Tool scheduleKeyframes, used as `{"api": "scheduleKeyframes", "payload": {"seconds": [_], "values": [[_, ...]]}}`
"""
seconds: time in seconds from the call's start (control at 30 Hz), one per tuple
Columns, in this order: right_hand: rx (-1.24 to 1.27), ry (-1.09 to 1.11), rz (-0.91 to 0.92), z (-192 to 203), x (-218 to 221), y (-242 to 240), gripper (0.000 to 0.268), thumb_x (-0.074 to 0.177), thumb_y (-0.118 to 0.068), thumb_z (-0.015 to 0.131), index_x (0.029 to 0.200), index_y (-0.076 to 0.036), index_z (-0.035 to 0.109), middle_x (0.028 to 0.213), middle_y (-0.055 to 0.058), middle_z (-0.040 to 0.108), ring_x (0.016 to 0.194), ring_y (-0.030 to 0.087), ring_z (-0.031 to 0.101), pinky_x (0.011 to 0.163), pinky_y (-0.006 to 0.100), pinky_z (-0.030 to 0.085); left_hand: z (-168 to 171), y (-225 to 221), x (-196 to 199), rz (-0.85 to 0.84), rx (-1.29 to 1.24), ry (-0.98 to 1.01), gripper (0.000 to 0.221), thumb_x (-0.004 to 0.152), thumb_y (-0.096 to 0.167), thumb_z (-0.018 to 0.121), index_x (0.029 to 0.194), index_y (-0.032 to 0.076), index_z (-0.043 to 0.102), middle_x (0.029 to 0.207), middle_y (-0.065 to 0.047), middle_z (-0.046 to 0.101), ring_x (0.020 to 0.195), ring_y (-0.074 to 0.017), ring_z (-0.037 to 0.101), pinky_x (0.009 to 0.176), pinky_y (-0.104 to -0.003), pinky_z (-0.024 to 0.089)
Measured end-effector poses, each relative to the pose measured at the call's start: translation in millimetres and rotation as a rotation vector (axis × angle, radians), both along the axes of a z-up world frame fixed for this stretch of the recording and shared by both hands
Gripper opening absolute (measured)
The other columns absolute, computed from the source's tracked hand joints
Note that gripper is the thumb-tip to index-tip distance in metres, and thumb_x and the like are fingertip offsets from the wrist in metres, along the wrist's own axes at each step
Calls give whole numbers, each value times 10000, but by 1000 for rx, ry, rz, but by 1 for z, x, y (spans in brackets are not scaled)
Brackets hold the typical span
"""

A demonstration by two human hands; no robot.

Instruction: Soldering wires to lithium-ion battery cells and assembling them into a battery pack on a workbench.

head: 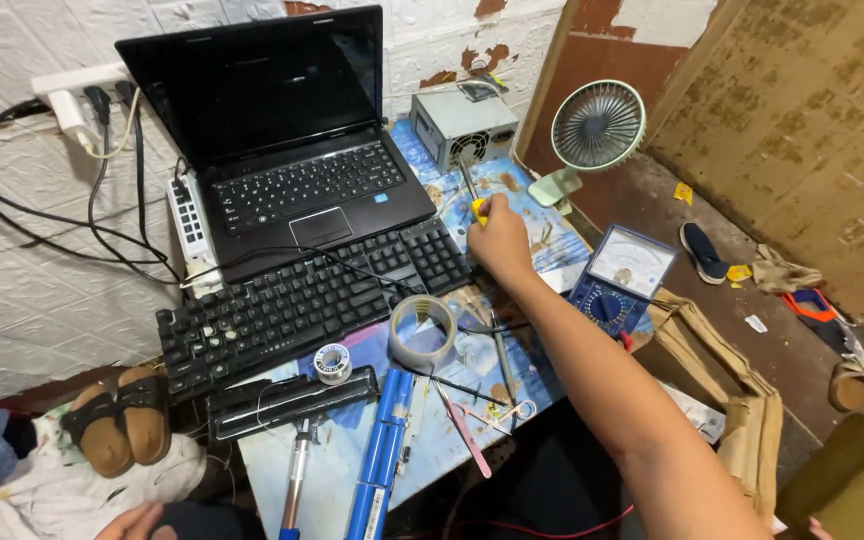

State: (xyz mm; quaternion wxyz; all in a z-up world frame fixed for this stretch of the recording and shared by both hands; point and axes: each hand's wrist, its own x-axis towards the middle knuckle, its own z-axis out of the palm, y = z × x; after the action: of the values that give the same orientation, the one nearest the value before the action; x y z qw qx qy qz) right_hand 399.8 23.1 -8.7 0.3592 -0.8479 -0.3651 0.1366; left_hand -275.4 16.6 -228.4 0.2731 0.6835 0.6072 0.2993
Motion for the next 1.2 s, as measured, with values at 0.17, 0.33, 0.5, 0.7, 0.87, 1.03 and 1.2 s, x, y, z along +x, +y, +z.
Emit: {"api": "scheduleKeyframes", "payload": {"seconds": [0.17, 0.33, 0.5, 0.7, 0.87, 1.03, 1.2], "values": [[34, -50, -20, -16, 9, 5, 210, 986, -113, 591, 1192, -87, 560, 1057, 193, 719, 848, 366, 668, 695, 512, 474, 61, -23, 14, -88, 70, 236, 370, 1004, 134, 798, 1358, 46, 861, 1500, -65, 784, 1220, -159, 770, 1161, -263, 582], [47, -208, -40, -75, 45, 20, 336, 882, -224, 646, 1196, -104, 639, 1053, 254, 778, 1009, 535, 719, 860, 620, 527, 135, -84, 83, 3, 641, 51, 331, 1236, 158, 681, 1325, -100, 867, 1306, -343, 775, 1186, -448, 737, 1146, -505, 575], [110, -229, 55, -73, 57, 29, 297, 840, -95, 648, 1119, -195, 671, 1105, 134, 817, 1053, 407, 753, 913, 513, 540, 184, -100, 108, 26, 701, 57, 383, 1281, 164, 693, 1202, -162, 879, 1280, -324, 793, 1124, -438, 715, 1012, -557, 571], [141, -231, 136, -37, 53, -2, 320, 985, -198, 676, 1246, -212, 861, 999, 86, 758, 895, 291, 691, 808, 475, 515, 226, -143, 133, -186, 787, 83, 149, 1077, 17, 736, 1146, -87, 817, 1238, -325, 769, 1090, -439, 758, 1016, -494, 632], [384, -202, 134, -13, 29, -38, 221, 986, -193, 736, 1174, -152, 846, 1404, 202, 755, 1059, 184, 728, 851, 393, 579, 260, -172, 212, -331, 628, -4, 267, 967, 176, 844, 1216, 83, 816, 1262, -195, 763, 1097, -381, 774, 948, -494, 617], [532, -169, 376, 53, -47, -82, 181, 1078, -67, 732, 1231, -57, 827, 1547, 268, 704, 1374, 264, 737, 973, 342, 635, 242, -162, 260, -533, 295, 322, 514, 1094, 400, 694, 1517, 111, 649, 1570, -202, 615, 1348, -440, 642, 1039, -596, 539], [552, -345, 394, 87, -120, -157, 225, 1151, -126, 695, 1290, 1, 818, 1314, 201, 836, 1169, 309, 804, 1003, 445, 653, 225, -138, 295, -416, 163, 519, 597, 1101, 438, 647, 1604, 118, 624, 1368, -112, 733, 1181, -381, 686, 861, -550, 585]]}}
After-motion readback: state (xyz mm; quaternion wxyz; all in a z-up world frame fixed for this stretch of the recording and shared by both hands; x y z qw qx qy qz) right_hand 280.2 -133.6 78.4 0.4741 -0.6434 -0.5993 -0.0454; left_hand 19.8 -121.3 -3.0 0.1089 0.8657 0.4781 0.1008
